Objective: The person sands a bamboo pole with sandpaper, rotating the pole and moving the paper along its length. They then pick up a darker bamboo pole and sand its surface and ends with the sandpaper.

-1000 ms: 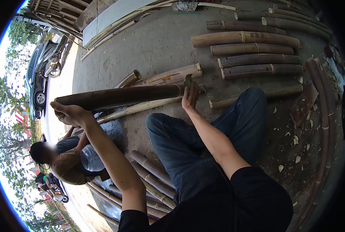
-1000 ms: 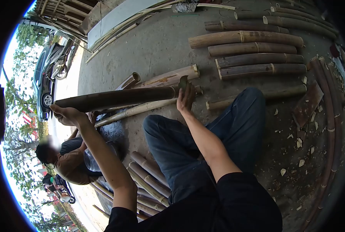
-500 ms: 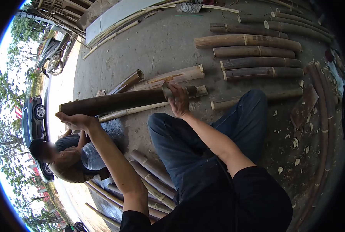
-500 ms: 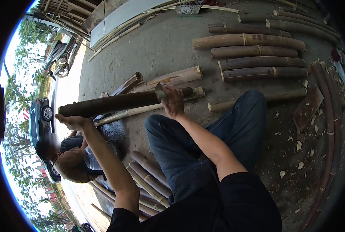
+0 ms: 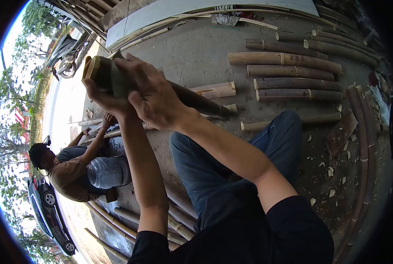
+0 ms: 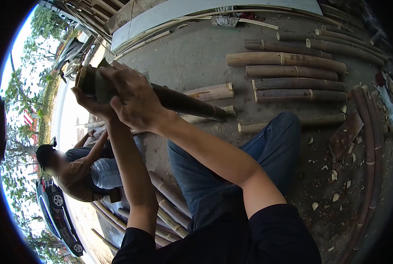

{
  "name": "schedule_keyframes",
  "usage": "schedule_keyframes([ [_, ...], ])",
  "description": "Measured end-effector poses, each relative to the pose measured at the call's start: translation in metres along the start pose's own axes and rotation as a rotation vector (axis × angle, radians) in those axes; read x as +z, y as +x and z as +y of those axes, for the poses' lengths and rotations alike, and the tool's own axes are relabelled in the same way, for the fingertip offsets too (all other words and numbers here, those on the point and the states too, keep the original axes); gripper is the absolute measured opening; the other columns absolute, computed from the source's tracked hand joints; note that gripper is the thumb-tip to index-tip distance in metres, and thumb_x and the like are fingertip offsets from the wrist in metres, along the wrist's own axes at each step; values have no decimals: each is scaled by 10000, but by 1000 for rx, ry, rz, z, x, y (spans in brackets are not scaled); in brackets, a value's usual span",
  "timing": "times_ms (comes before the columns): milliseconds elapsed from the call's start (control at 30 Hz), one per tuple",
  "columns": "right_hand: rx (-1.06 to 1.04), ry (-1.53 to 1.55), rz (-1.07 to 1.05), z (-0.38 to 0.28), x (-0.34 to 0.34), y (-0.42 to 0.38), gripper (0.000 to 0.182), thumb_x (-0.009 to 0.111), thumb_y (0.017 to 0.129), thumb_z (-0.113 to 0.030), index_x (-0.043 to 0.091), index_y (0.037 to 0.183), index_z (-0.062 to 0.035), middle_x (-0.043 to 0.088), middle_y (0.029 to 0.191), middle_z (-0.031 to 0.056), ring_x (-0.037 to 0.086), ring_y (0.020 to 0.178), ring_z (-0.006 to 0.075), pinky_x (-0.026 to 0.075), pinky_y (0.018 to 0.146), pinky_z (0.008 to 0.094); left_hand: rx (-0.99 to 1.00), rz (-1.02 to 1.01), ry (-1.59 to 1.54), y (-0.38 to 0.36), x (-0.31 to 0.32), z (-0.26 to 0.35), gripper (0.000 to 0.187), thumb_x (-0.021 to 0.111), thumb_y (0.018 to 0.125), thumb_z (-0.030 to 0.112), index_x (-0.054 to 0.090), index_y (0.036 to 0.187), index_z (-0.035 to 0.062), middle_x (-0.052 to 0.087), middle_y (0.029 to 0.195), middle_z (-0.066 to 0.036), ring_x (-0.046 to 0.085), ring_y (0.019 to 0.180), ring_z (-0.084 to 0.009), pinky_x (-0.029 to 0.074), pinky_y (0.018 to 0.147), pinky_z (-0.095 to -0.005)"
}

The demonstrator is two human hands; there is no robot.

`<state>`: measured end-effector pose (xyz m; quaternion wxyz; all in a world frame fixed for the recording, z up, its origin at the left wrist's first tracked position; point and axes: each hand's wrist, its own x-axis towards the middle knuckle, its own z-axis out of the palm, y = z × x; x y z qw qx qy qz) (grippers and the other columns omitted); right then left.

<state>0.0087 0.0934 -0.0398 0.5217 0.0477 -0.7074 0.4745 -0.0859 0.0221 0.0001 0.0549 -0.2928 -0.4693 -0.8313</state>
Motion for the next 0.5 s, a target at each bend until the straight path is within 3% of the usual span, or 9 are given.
schedule_keyframes([
  [67, 195, 28, -68, 53, -17, -64, 602, 501, 916, -188, 351, 1497, -135, 456, 1469, 328, 424, 1403, 502, 309, 1173, 594, 14, 34, 50, -2, 12, 2, 646, 464, 1040, 576, 552, 1401, 48, 646, 1273, -122, 617, 1187, -251, 492, 1046, -411],
  [167, 280, -2, -87, 86, -32, -99, 596, 533, 950, -206, 332, 1499, -87, 469, 1455, 336, 462, 1365, 510, 332, 1165, 585, 40, 15, 90, 2, 13, 1, 656, 443, 1057, 557, 541, 1427, 24, 621, 1368, -151, 598, 1265, -282, 465, 1107, -431],
  [233, 173, 132, -78, 60, -38, -50, 596, 574, 979, -239, 354, 1494, -37, 496, 1435, 320, 511, 1304, 513, 393, 1119, 567, 6, -234, -26, -3, 25, -1, 654, 450, 1060, 536, 508, 1459, 22, 603, 1394, -167, 590, 1279, -288, 459, 1112, -420],
  [300, -6, 87, -42, 19, -38, 20, 604, 591, 1006, -276, 377, 1500, -1, 522, 1415, 296, 557, 1239, 498, 442, 1067, 547, -51, -237, -31, -8, 34, 2, 614, 405, 1089, 484, 478, 1487, 22, 590, 1401, -173, 588, 1276, -294, 459, 1105, -409],
  [367, -267, -17, 100, -8, -23, 76, 608, 581, 1019, -258, 378, 1530, -1, 532, 1414, 262, 575, 1218, 454, 438, 1042, 583, 12, -350, 105, -3, 31, -1, 641, 318, 1104, 495, 384, 1546, 35, 512, 1492, -174, 480, 1399, -291, 387, 1162, -427],
  [400, -269, -19, 104, -9, -21, 80, 608, 581, 1019, -258, 378, 1530, -1, 532, 1414, 262, 575, 1218, 454, 438, 1042, 583, -68, -254, -103, -16, 57, 10, 655, 253, 1115, 490, 329, 1579, 33, 458, 1538, -166, 450, 1423, -298, 368, 1178, -433],
  [433, -347, -210, 121, -11, -20, 82, 655, 595, 1017, -296, 348, 1559, -24, 513, 1449, 248, 553, 1270, 423, 417, 1076, 584, -19, -175, -25, -17, 62, 13, 729, 271, 1094, 564, 306, 1591, 31, 428, 1558, -161, 433, 1433, -292, 355, 1187, -431],
  [467, -424, -402, 133, -14, -19, 78, 703, 608, 1016, -334, 318, 1588, -47, 494, 1485, 234, 532, 1321, 393, 395, 1110, 584, -84, -183, -108, -19, 60, 16, 787, 270, 1071, 622, 303, 1593, 33, 434, 1555, -159, 436, 1431, -288, 350, 1194, -433],
  [500, -428, -405, 129, -13, -20, 79, 703, 608, 1016, -334, 318, 1588, -47, 494, 1485, 234, 532, 1321, 393, 395, 1110, 584, -145, -192, -194, -16, 57, 19, 846, 269, 1049, 679, 301, 1595, 34, 439, 1551, -156, 439, 1429, -284, 344, 1200, -435],
])
